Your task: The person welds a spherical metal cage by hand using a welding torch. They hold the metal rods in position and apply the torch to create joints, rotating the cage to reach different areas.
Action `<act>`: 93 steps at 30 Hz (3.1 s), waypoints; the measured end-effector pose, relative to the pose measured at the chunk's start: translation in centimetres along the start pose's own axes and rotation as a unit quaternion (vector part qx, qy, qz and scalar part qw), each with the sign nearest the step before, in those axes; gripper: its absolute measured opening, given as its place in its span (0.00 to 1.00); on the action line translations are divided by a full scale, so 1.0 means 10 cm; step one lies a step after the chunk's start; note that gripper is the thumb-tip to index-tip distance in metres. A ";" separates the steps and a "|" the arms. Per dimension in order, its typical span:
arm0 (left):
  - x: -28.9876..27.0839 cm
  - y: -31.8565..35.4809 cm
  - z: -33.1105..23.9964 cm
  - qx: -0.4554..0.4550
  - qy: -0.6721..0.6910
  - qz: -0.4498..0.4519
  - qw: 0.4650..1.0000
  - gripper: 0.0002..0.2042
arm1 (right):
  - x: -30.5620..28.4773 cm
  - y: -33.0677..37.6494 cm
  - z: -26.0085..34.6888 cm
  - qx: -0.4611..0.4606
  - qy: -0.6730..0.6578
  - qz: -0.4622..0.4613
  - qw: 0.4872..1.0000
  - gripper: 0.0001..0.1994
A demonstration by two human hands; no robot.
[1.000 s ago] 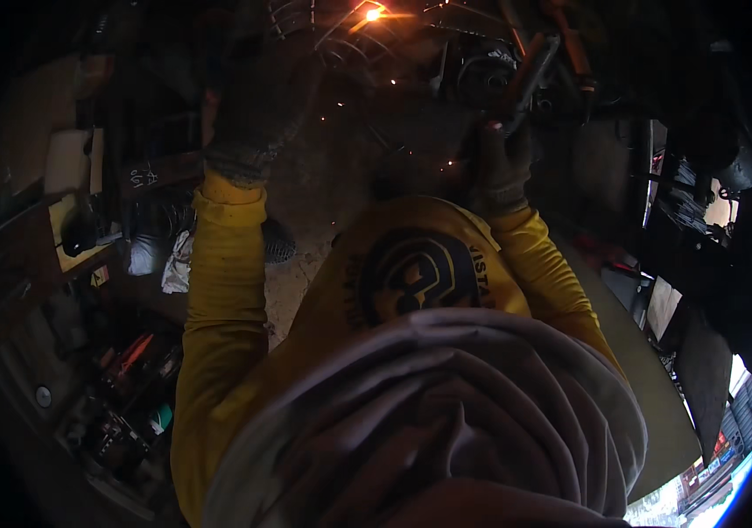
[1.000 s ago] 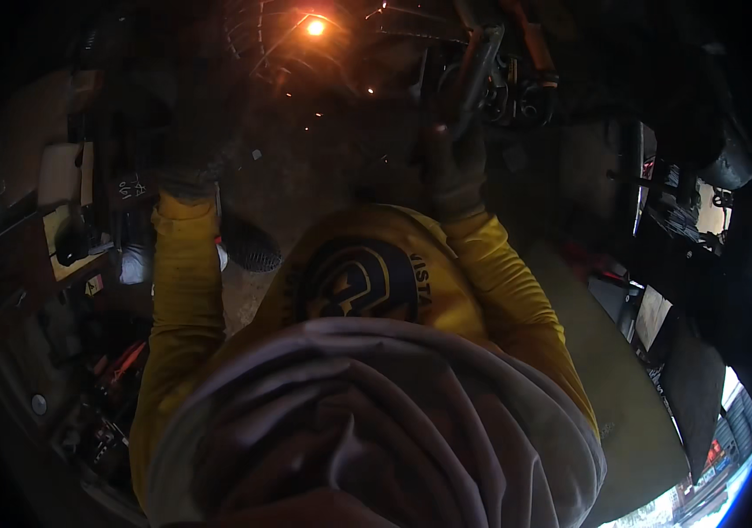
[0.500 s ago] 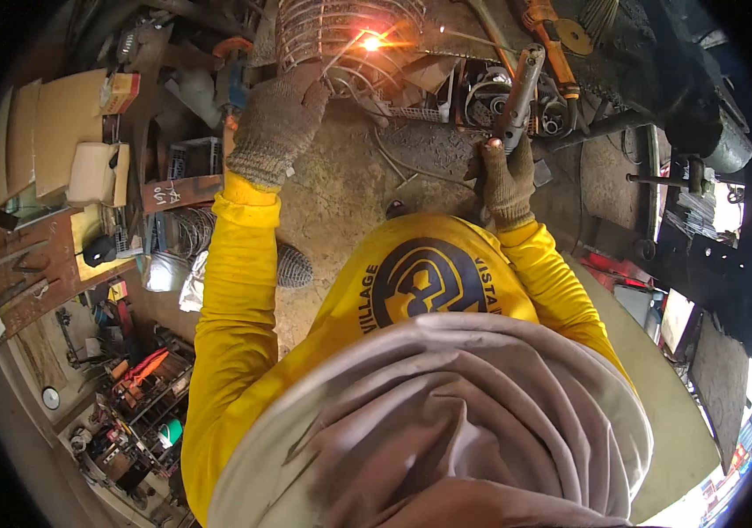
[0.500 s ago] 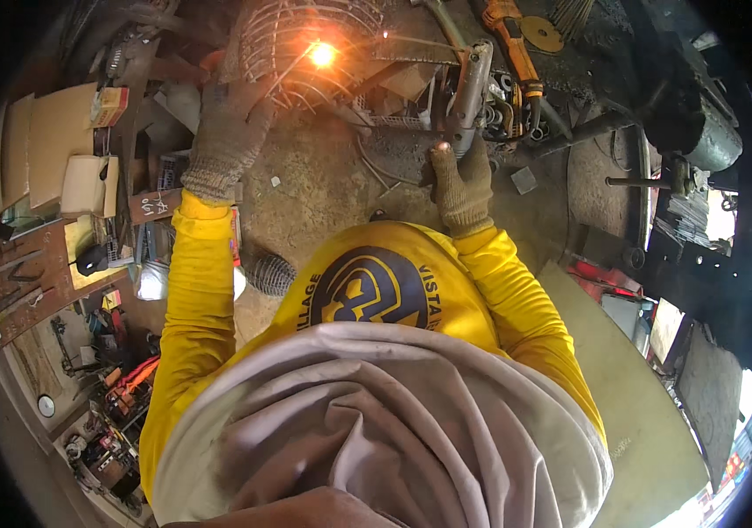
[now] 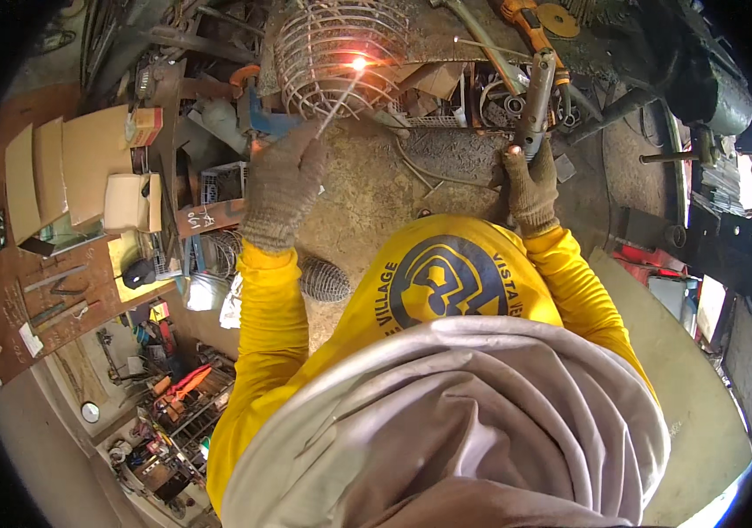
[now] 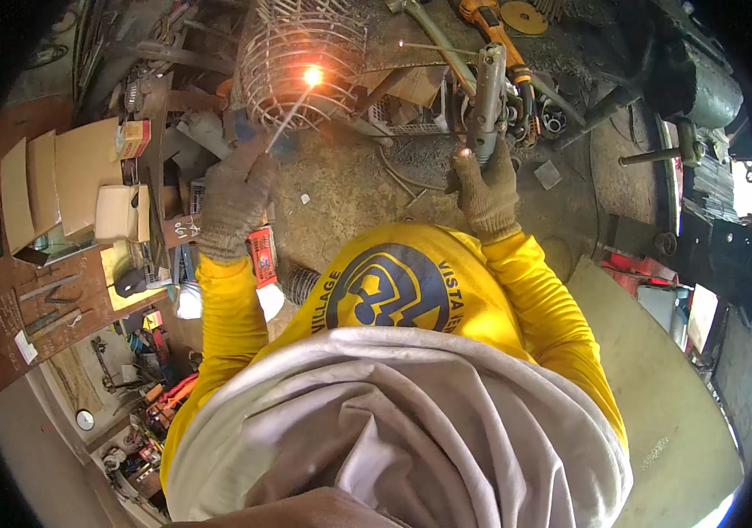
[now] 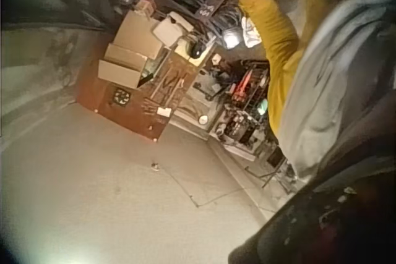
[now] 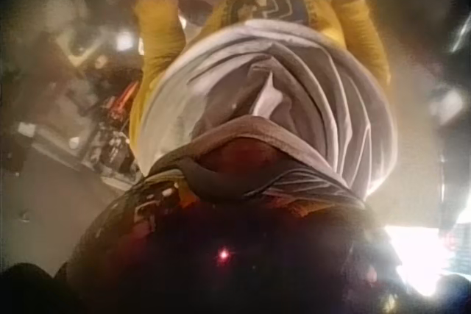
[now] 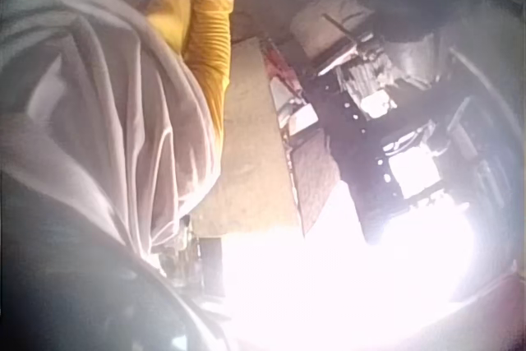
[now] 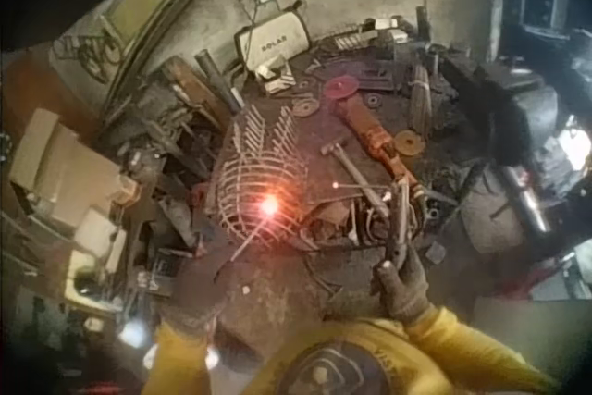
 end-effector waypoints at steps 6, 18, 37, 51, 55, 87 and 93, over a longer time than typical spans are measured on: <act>0.33 0.06 0.11 0.062 0.012 -0.003 0.998 0.17 | 0.03 0.00 0.08 0.011 0.005 0.027 1.000 0.28; 1.09 0.09 -0.08 -0.061 0.417 -0.061 0.905 0.27 | 1.17 -0.20 0.86 -0.227 0.049 0.228 0.946 0.34; 1.08 0.96 0.81 -0.175 0.239 -0.211 0.931 0.38 | 1.29 -0.31 0.25 0.197 -0.073 0.216 0.954 0.26; 1.00 0.90 0.85 -0.149 0.051 -0.094 0.983 0.26 | 1.71 -1.04 -0.79 0.056 -0.338 0.255 0.904 0.28; 1.05 1.03 0.94 -0.019 -0.113 -0.161 0.980 0.28 | 1.75 -1.02 -0.83 0.146 -0.425 0.219 0.866 0.24; 0.86 0.84 0.73 -0.073 0.038 -0.188 0.979 0.37 | 1.22 -0.42 -1.65 0.592 -0.782 -0.020 0.193 0.18; 0.90 0.92 0.78 -0.079 0.086 -0.195 0.974 0.30 | 0.44 0.00 -0.99 0.326 0.030 0.159 0.931 0.36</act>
Point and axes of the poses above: each hand's wrist, its own y-axis away from the middle knuckle, its own x-axis out of the palm, z = x × y, the point moved 6 cm from there along -y, towards the middle knuckle, and after that the axes turned 6 degrees about z, right-handed, at the moved point
